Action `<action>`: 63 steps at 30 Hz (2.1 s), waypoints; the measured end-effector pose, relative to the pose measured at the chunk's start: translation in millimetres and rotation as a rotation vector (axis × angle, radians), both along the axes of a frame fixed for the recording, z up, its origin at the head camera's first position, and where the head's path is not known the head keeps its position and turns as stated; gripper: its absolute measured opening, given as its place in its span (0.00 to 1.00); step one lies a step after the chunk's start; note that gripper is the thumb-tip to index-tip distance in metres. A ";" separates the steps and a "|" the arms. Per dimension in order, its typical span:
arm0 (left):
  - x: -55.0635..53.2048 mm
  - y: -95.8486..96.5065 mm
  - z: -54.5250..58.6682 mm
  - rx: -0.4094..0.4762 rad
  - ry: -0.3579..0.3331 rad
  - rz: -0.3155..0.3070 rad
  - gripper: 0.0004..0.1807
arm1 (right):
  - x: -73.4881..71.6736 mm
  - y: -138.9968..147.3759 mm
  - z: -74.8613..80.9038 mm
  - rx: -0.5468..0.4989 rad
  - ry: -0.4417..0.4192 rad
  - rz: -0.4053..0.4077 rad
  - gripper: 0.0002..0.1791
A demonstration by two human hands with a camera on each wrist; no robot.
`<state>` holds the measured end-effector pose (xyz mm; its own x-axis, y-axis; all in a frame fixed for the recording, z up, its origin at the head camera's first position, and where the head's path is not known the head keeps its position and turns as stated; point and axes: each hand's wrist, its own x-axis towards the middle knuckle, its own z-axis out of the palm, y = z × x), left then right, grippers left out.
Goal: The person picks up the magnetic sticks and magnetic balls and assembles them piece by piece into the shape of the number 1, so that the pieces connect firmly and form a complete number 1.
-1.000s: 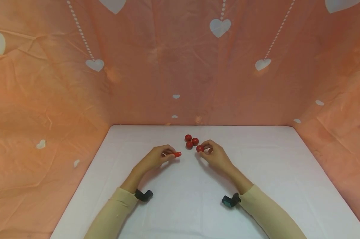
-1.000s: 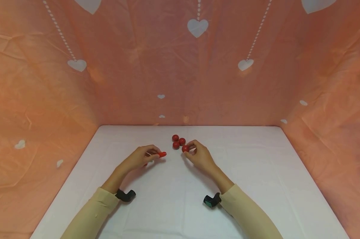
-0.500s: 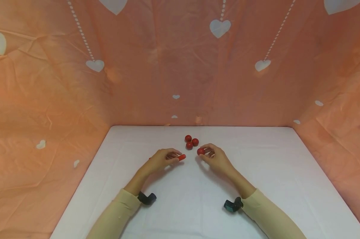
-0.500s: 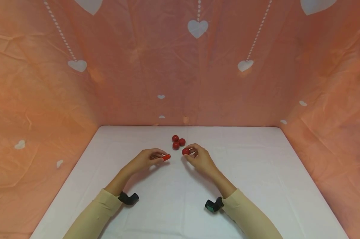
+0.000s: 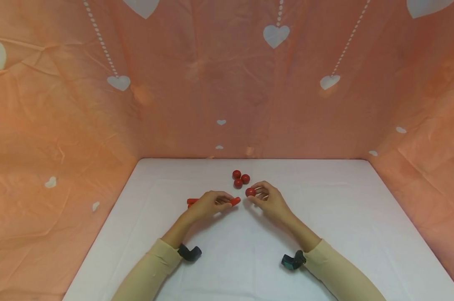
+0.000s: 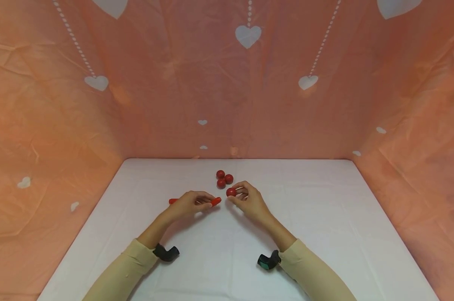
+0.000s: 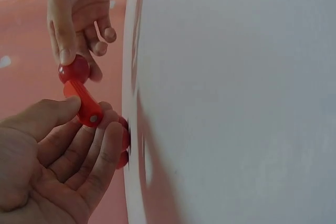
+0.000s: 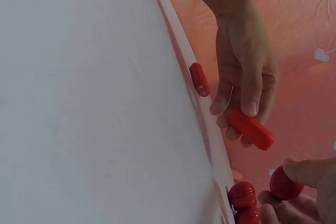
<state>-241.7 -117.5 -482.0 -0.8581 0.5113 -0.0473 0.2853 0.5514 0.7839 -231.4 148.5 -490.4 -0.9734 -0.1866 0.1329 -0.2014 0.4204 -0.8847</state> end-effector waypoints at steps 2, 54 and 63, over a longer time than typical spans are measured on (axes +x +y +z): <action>0.8 2.0 0.3 0.009 0.004 -0.002 0.15 | -0.4 -0.2 -0.8 -0.009 -0.003 0.007 0.19; 6.0 30.3 -6.7 0.057 -0.064 -0.034 0.11 | 1.4 -1.0 -9.4 -0.211 -0.148 0.190 0.23; 7.0 31.3 -4.6 0.054 -0.074 -0.027 0.11 | -0.6 0.7 -12.0 -0.230 -0.168 0.175 0.23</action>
<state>-234.7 -86.3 -486.6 -0.8391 0.5378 -0.0817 0.2400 0.5009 0.8316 -232.0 149.2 -502.4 -0.9412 -0.3364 0.0311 -0.0958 0.1774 -0.9795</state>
